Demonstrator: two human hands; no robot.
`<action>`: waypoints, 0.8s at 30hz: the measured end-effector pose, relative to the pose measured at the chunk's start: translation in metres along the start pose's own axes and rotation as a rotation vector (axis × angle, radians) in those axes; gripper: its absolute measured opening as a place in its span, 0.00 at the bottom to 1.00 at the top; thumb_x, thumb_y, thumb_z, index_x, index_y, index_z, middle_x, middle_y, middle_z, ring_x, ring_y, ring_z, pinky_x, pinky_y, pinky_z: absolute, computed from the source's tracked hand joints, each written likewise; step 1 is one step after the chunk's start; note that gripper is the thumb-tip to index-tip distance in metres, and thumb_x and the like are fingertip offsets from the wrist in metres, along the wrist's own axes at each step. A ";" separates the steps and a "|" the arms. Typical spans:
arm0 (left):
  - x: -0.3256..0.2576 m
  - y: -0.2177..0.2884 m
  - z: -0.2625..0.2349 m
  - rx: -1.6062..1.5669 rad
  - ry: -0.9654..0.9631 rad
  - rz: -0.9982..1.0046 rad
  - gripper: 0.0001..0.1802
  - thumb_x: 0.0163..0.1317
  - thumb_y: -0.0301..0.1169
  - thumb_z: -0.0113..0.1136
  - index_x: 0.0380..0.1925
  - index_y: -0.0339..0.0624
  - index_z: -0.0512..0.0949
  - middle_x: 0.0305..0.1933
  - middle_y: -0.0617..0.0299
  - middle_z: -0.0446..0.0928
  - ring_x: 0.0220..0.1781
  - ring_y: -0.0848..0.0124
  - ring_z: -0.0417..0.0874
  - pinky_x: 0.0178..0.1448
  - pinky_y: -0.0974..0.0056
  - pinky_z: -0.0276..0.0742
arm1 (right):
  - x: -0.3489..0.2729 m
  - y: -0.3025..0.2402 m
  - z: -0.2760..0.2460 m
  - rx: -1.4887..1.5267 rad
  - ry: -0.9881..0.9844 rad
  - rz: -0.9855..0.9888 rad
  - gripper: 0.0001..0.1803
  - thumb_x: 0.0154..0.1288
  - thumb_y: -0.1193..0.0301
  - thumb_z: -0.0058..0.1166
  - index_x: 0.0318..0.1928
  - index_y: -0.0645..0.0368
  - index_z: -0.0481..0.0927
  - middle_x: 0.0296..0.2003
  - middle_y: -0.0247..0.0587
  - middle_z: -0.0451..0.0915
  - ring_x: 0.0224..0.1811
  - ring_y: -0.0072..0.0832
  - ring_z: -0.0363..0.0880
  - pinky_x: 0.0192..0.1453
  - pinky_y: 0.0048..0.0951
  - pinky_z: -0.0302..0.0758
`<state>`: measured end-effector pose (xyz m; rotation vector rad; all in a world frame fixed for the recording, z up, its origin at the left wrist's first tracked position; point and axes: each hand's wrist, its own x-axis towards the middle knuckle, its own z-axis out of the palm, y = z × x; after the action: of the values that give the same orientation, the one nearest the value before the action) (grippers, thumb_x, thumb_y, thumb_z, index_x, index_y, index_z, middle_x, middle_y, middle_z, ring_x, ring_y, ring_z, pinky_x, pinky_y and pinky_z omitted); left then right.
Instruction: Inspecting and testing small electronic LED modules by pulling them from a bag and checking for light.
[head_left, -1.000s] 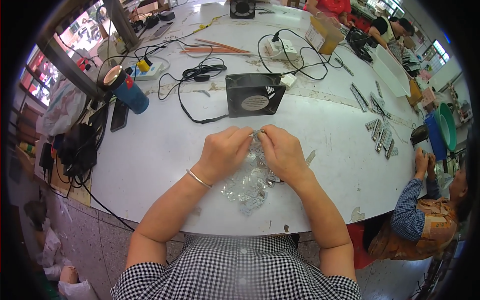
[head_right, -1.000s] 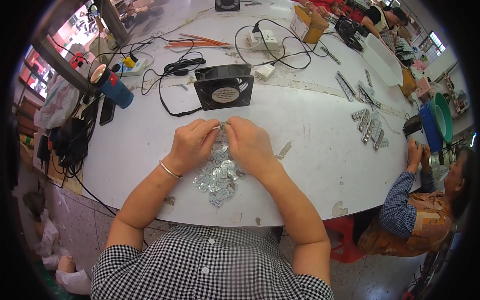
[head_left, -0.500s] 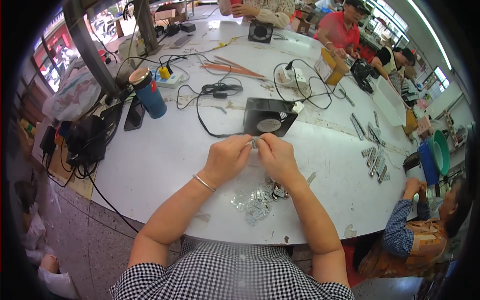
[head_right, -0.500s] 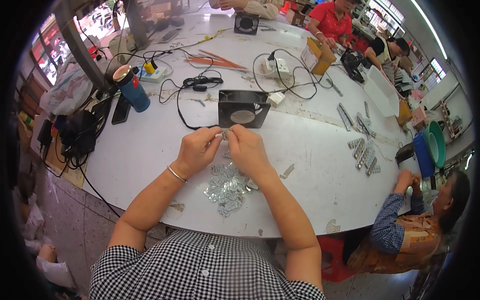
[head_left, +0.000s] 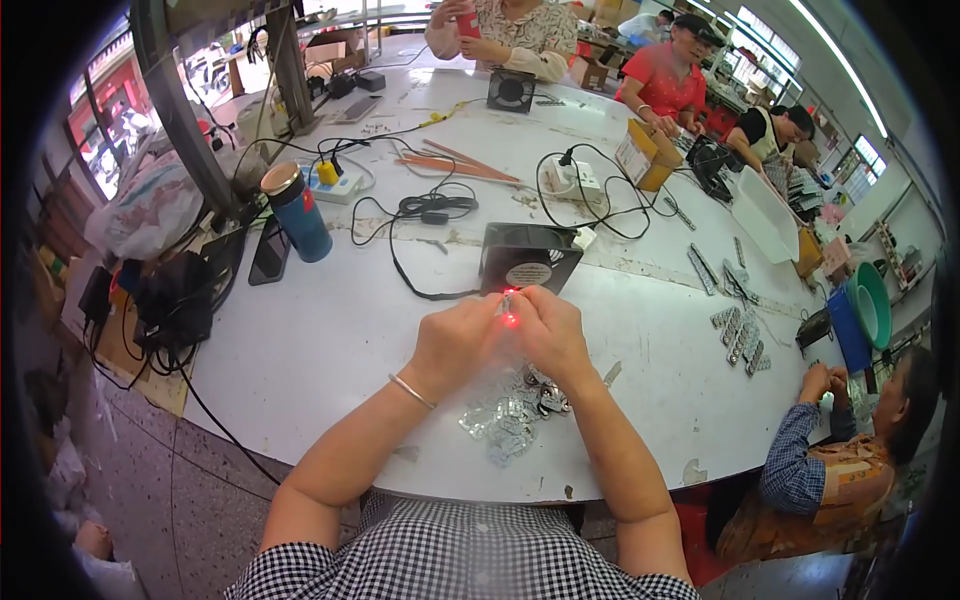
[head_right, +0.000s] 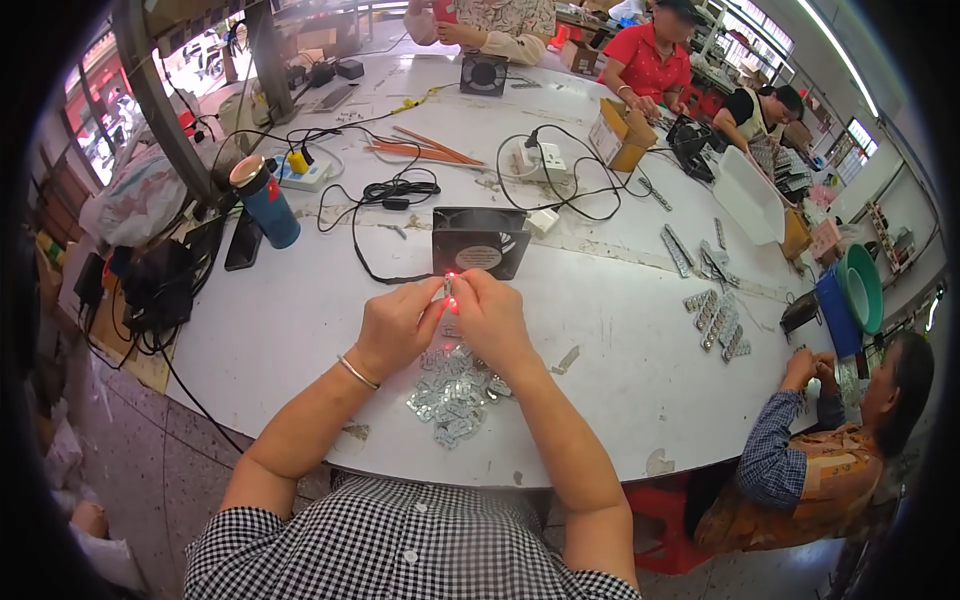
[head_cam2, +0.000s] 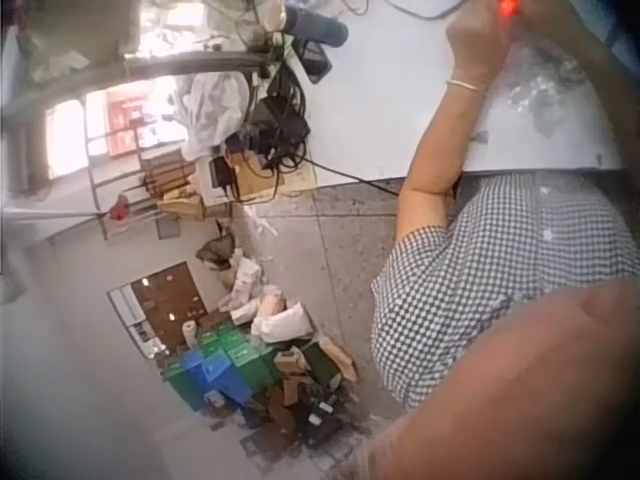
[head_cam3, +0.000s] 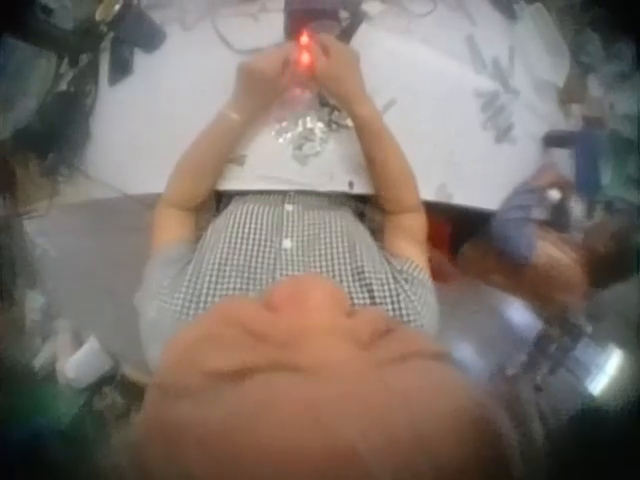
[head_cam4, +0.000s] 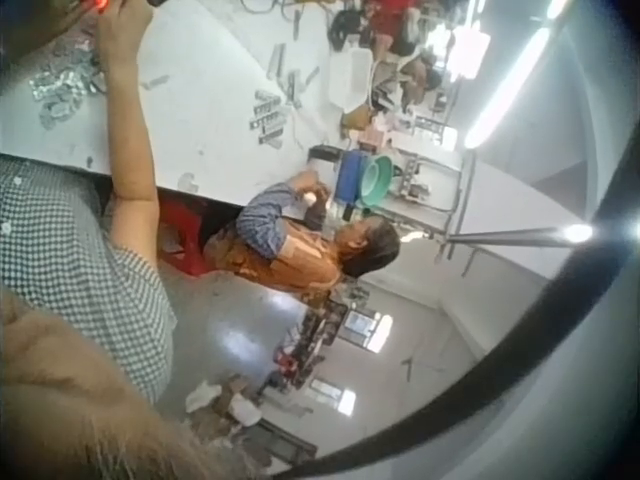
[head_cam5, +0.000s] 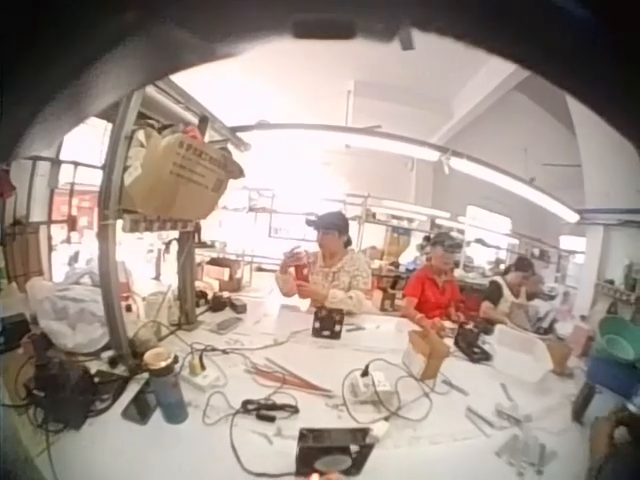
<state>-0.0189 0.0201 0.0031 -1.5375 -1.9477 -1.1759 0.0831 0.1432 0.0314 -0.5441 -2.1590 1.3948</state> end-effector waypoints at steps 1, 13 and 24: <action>0.001 0.003 -0.001 -0.002 0.001 -0.005 0.15 0.57 0.25 0.65 0.45 0.38 0.80 0.28 0.54 0.80 0.25 0.60 0.81 0.28 0.60 0.76 | -0.001 0.001 -0.001 0.008 0.000 0.023 0.12 0.71 0.68 0.50 0.37 0.65 0.79 0.22 0.43 0.79 0.22 0.26 0.77 0.29 0.31 0.73; -0.007 0.016 -0.002 -0.048 -0.057 0.142 0.11 0.55 0.24 0.65 0.39 0.38 0.80 0.25 0.56 0.77 0.23 0.59 0.79 0.26 0.60 0.75 | -0.024 0.012 -0.009 0.122 0.024 0.099 0.13 0.69 0.67 0.52 0.34 0.66 0.79 0.18 0.39 0.76 0.19 0.23 0.74 0.25 0.30 0.70; -0.015 0.019 0.001 -0.428 -0.369 -0.114 0.11 0.58 0.25 0.62 0.41 0.36 0.81 0.30 0.51 0.81 0.29 0.57 0.82 0.33 0.59 0.78 | -0.063 0.016 -0.041 -0.207 -0.215 -0.025 0.11 0.70 0.71 0.53 0.37 0.67 0.82 0.23 0.33 0.77 0.23 0.15 0.70 0.27 0.22 0.69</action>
<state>0.0032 0.0129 -0.0016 -2.0009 -2.1328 -1.5231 0.1584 0.1422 0.0177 -0.4569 -2.4922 1.2739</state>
